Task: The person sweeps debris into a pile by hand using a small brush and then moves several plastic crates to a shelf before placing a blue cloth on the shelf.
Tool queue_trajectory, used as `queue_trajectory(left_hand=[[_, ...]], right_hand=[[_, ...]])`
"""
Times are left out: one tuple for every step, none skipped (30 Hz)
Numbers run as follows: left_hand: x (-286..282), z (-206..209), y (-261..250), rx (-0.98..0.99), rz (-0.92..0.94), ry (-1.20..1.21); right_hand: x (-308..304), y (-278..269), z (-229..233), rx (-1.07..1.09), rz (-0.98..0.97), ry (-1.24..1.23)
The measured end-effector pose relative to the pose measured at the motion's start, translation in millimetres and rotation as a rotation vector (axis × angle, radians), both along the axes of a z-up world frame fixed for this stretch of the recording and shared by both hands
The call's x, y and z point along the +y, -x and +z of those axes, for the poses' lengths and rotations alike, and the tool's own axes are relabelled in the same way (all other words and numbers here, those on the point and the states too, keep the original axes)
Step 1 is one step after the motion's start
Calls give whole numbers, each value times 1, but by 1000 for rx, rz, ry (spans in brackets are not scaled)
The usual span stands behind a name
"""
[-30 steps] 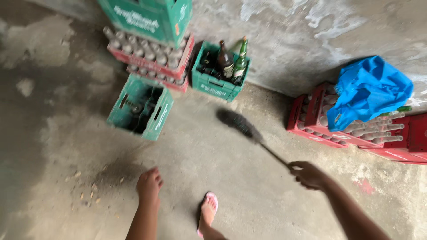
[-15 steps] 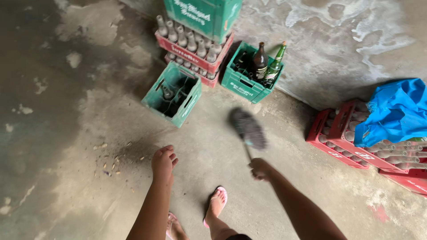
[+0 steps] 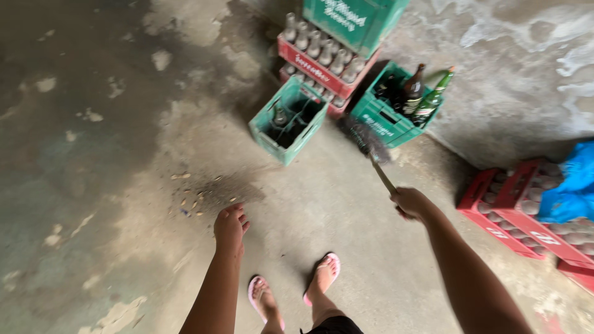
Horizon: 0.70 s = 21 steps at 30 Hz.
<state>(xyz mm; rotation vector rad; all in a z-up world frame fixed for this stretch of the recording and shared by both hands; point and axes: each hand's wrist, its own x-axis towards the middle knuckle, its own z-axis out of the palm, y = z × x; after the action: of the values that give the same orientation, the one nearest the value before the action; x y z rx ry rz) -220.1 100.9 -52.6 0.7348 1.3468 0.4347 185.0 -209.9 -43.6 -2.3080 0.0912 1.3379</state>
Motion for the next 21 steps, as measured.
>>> queue_trajectory(left_hand=[[2, 0, 12, 3, -3, 1], [4, 0, 24, 5, 16, 1], [9, 0, 35, 2, 31, 0], [14, 0, 46, -2, 46, -2], [16, 0, 58, -20, 58, -6], [18, 1, 71, -37, 70, -10], [29, 2, 77, -71, 73, -25], [41, 5, 83, -78, 66, -23], [46, 10, 91, -78, 66, -14], [50, 15, 96, -78, 65, -4], [51, 19, 105, -71, 62, -7], [55, 20, 111, -64, 59, -10], [61, 21, 116, -58, 50, -16], [65, 18, 123, -69, 47, -24], [64, 12, 128, -80, 41, -23], [62, 4, 132, -92, 34, -23], [59, -5, 130, -119, 34, 2], [51, -11, 128, -146, 33, 27], [52, -13, 126, -176, 27, 46], [54, -12, 121, -152, 18, 55], [46, -7, 117, -122, 8, 72]], right_hand=[[12, 5, -29, -11, -47, -38], [28, 16, -60, 28, -14, -62], [45, 28, -86, 62, 15, -87], [63, 49, -108, 123, -46, -59], [73, 76, -118, 198, 3, -124], [81, 106, -123, 417, -183, -135], [86, 135, -125, 382, -35, -75], [86, 164, -113, 344, 109, -12], [75, 180, -91, 357, 107, -53], [69, 193, -67, 369, 104, -94], [57, 197, -40, 328, 70, -104], [42, 196, -10, 288, 36, -115], [27, 196, 18, 257, 43, -150], [15, 196, 42, 244, 24, -124], [2, 196, 63, 203, -4, -55], [-10, 198, 79, 163, -32, 15], [-20, 199, 89, 126, -45, 50], [-33, 201, 95, 90, -58, 86], [-44, 202, 93, 51, -77, 115], [-51, 199, 83, 48, -119, 84], [-59, 198, 65, 51, -163, 62]])
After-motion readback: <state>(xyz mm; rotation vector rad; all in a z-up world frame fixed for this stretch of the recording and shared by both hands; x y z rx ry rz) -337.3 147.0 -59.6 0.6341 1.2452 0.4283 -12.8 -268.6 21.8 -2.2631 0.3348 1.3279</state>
